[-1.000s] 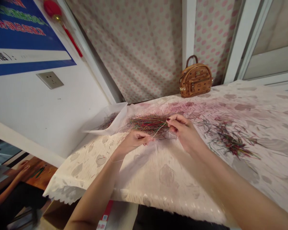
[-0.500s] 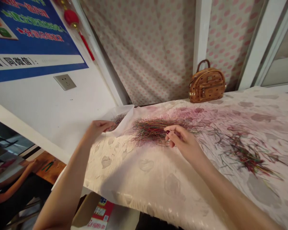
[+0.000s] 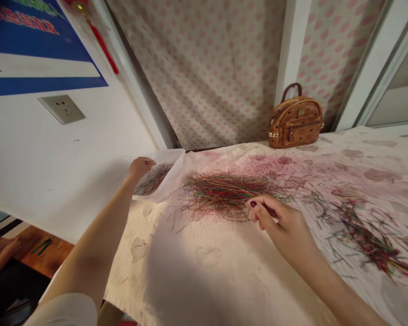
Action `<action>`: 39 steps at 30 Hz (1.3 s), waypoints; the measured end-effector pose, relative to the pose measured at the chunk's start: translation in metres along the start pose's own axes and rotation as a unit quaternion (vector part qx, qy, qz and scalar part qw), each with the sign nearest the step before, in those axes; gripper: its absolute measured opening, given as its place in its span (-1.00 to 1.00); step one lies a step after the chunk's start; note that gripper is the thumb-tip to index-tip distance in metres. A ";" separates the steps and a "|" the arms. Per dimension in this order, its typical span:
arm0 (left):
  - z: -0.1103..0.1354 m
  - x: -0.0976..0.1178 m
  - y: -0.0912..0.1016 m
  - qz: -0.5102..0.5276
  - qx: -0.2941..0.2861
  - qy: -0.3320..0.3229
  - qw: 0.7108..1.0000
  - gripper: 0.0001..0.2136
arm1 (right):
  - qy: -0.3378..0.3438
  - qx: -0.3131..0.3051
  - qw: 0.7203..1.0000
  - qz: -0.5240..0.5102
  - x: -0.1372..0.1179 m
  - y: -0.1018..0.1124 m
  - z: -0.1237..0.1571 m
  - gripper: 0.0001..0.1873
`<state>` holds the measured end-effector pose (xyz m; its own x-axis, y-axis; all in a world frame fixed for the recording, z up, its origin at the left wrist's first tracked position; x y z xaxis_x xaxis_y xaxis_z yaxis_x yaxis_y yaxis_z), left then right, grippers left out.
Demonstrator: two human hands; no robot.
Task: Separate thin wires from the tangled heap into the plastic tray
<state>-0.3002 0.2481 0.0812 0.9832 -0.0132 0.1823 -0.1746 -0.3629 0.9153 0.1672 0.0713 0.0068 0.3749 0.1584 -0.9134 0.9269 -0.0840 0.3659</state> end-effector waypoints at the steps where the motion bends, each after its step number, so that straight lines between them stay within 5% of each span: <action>1: -0.002 -0.001 -0.007 -0.016 -0.008 -0.006 1.000 -0.73 | 0.005 0.008 1.000 0.022 0.001 0.002 0.000 -0.70; 7: -0.007 -0.020 -0.030 -0.100 -0.077 0.009 0.992 -0.74 | 0.058 0.055 0.992 0.095 -0.008 0.012 0.000 -0.75; 11: 0.005 -0.011 -0.017 -0.123 -0.069 0.022 0.990 -0.55 | 0.058 0.083 0.992 0.072 -0.014 0.021 0.001 -0.77; 13: 0.019 0.013 0.002 -0.118 -0.010 0.004 0.993 -0.51 | 0.054 0.104 0.992 0.048 -0.019 0.028 0.005 -0.78; 17: 0.068 0.098 0.032 0.006 0.097 -0.090 0.991 -0.68 | 0.040 0.148 0.987 -0.045 -0.034 0.047 0.018 -0.80; 23: 0.141 0.236 0.003 0.192 0.005 -0.222 0.956 -0.79 | 0.069 0.171 0.953 -0.242 -0.063 0.077 0.045 -0.80; 28: 0.153 0.310 -0.032 0.163 -0.030 -0.322 0.932 -0.73 | 0.080 0.160 0.918 -0.354 -0.072 0.089 0.049 -0.83; 34: 0.147 0.340 -0.071 0.048 -0.074 -0.353 0.931 -0.75 | 0.072 0.138 0.920 -0.359 -0.062 0.087 0.031 -0.81; 39: 0.139 0.322 -0.059 0.084 -0.031 -0.324 0.942 -0.78 | 0.044 0.127 0.950 -0.283 -0.039 0.075 0.007 -0.80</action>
<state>0.0340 0.1360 0.0356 0.7652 -0.6379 0.0872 -0.3130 -0.2502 0.9162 0.2222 0.0518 0.0686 -0.1714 0.3294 -0.9285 0.9502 -0.1939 -0.2441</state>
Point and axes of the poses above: each hand's wrist, its own z-axis away from the middle knuckle, its own y-axis out of the back of the hand, x = y × z, the point moved 9 cm from there along -z, towards the middle knuckle, and after that the axes turned 10 degrees about -y, right-handed, at the moved point
